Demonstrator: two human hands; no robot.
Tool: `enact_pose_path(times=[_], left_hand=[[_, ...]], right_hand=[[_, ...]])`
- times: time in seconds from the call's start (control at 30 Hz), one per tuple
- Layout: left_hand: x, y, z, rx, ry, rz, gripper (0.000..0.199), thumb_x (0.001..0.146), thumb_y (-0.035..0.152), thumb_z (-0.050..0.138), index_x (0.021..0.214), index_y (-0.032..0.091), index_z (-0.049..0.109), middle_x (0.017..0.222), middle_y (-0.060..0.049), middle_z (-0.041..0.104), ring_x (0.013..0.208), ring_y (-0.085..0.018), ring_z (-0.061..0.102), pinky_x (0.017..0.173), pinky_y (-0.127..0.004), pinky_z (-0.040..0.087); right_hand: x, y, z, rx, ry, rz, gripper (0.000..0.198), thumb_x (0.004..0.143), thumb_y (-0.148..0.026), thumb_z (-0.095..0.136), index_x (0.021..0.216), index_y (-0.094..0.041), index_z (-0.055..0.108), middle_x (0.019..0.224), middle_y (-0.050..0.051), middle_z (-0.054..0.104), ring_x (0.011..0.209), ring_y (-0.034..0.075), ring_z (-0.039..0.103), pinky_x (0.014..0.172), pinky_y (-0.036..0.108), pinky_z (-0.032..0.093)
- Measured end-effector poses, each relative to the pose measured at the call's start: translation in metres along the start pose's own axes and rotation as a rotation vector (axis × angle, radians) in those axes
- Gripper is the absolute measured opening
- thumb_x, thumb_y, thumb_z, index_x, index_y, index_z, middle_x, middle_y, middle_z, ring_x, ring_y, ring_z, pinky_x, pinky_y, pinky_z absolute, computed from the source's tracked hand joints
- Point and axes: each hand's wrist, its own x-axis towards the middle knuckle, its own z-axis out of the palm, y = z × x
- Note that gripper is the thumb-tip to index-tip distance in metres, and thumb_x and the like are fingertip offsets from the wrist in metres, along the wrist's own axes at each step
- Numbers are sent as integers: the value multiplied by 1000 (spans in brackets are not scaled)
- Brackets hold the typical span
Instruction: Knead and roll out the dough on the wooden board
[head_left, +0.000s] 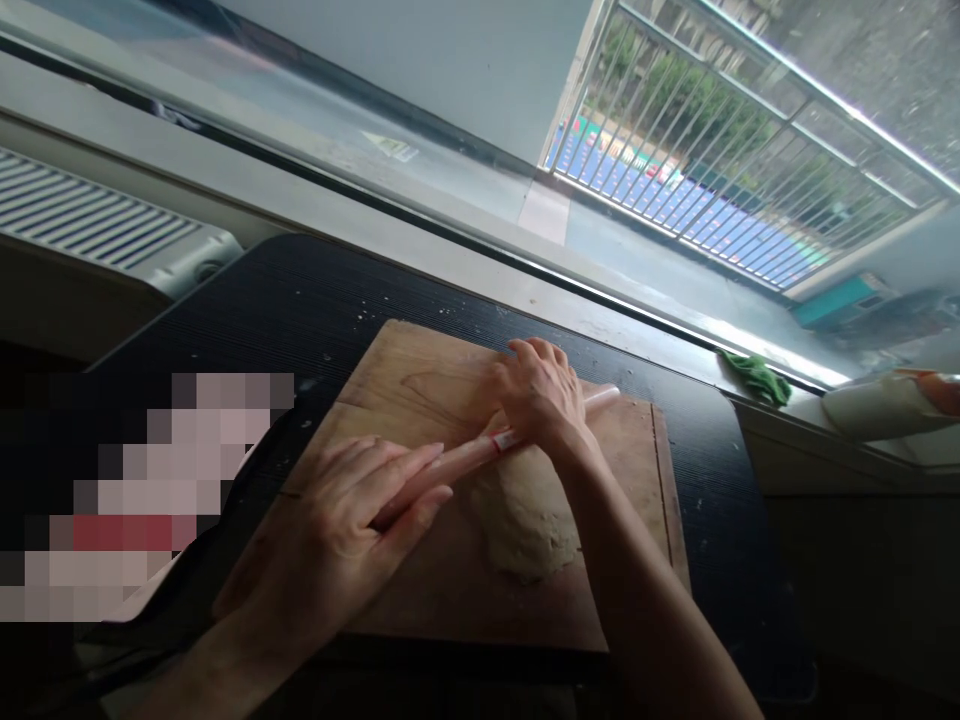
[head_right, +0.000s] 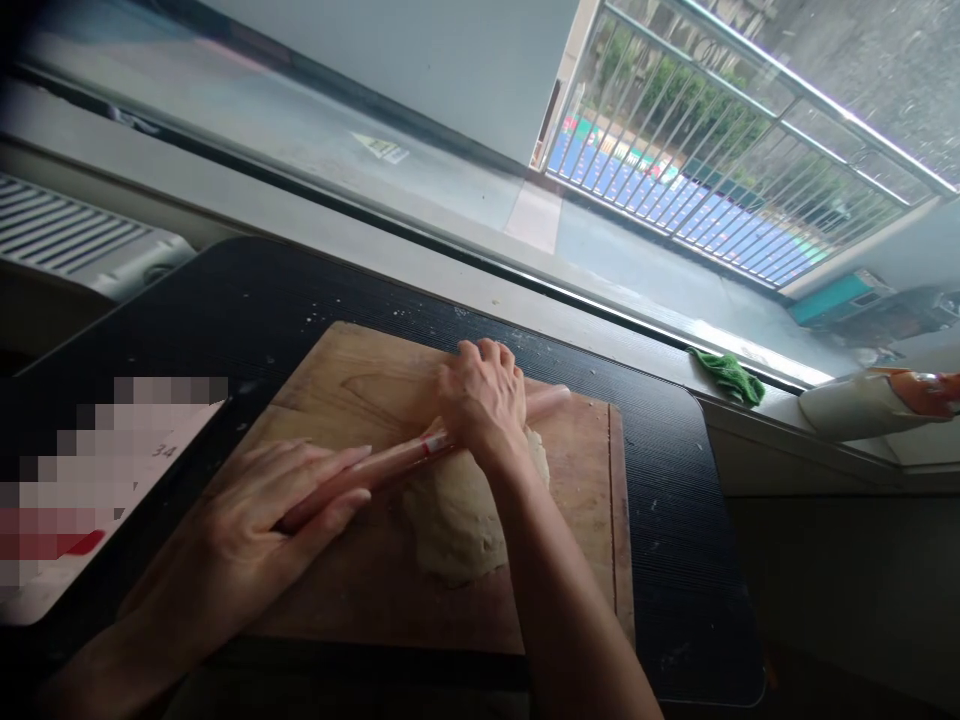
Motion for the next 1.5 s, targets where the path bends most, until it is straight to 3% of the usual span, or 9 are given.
enact_pose_path(times=[0.2,0.47,0.57,0.83,0.93,1.2,1.3,1.4,1.5], left_hand=[[-12,12,7,-73,-33,34,50,77,26,68,124,24,51,98,-2,63,96,-19,57,98,-44,42],[3,-11,-3,17,-12,-87,36,82,31,62,117,25,58,100,-3,62,95,-21,57,91,-41,44],[2,-12,-4,36,-1,-84,39,81,30,63,119,25,57,100,-3,62,95,-20,57,92,-41,44],[-15,16,0,-30,-28,50,47,76,24,68,121,23,53,97,-3,62,94,-19,57,99,-46,40],[-14,18,1,-42,-32,59,44,76,27,68,118,23,54,97,-2,63,95,-20,58,100,-48,39],[0,-5,-3,35,-24,-38,33,82,32,62,114,24,58,99,-3,64,95,-21,57,95,-43,42],[-1,-6,-4,71,-11,-59,37,83,31,61,118,24,56,98,-3,63,95,-21,57,97,-43,41],[-8,5,-5,81,-32,-20,44,80,31,64,122,23,53,98,-3,63,95,-21,56,97,-44,41],[-21,23,-2,51,-66,64,50,77,28,67,124,22,50,99,-3,63,97,-21,56,99,-45,40]], right_hand=[[-48,17,-10,-16,49,15,36,91,-38,37,120,-26,55,130,3,51,126,25,37,103,43,29],[33,-11,9,-17,-11,13,40,90,-40,39,123,-22,52,127,8,51,120,26,41,96,40,37],[38,-14,9,-7,-34,-12,41,90,-41,39,124,-22,52,127,8,51,119,26,42,95,40,38],[-67,18,-10,-15,97,-8,37,93,-34,34,120,-24,57,129,3,53,129,23,34,106,41,26],[-80,23,-11,-26,123,-10,36,92,-31,35,119,-22,58,130,3,52,130,23,32,108,41,24],[8,0,2,17,-12,42,41,90,-42,39,123,-24,53,128,6,52,121,26,41,97,44,36],[18,-4,3,23,-41,22,42,89,-42,40,124,-22,52,129,8,51,123,27,40,97,45,37],[-15,4,-2,30,17,13,39,91,-40,39,123,-23,53,130,6,51,127,27,36,101,45,35],[-83,20,-7,-20,154,-21,37,94,-34,33,122,-20,54,134,6,49,134,25,28,109,46,23]])
